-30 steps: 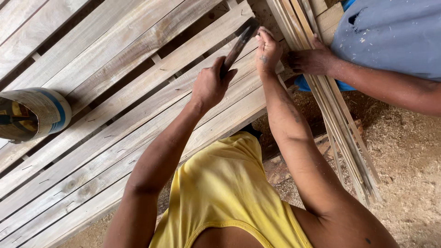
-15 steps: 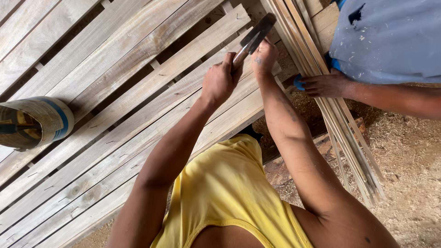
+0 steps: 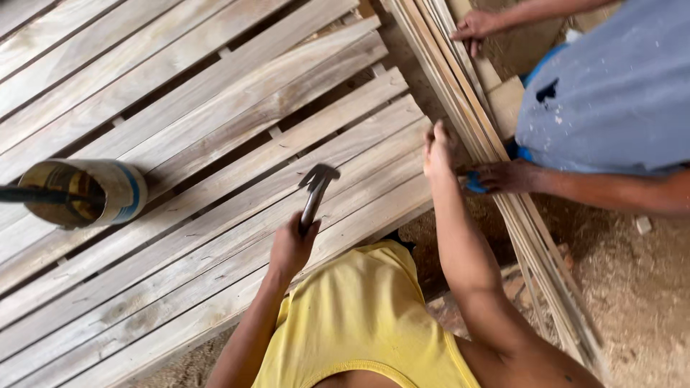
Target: The person hammers nails into wooden planks to assemble a wooden pallet. They repeatedly pick up nails from a container and drive them into the wood using a hammer. Another person is visible nearby handling additional planks.
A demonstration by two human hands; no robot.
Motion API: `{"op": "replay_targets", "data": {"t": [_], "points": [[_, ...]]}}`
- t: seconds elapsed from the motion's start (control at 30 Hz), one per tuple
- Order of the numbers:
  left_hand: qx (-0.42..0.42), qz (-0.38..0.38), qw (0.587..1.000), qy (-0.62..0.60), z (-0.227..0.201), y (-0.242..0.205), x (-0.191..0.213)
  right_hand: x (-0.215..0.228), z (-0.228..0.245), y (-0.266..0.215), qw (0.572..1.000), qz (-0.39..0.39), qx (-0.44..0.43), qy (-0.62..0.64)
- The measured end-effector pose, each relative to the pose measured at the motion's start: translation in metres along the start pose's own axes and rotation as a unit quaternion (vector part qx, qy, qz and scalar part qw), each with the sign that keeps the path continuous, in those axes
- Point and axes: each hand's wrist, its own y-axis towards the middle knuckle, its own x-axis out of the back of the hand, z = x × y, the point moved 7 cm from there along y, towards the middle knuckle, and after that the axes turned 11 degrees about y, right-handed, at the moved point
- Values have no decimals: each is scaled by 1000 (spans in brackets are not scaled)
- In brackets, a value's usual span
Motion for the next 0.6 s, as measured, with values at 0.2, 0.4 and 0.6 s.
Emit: {"op": "replay_targets", "data": {"t": [0.2,0.4,0.6], "points": [[83,-3,995,-47,40,-51,7,17,-24,-128,960,86,-260,-57],[79,7,996,-50,48,-59,-2,-20,-43,-193,915,269,-288,-81],[62,9,997,-55,55,-71,-6,-24,-44,-228,870,378,-315,-20]]}}
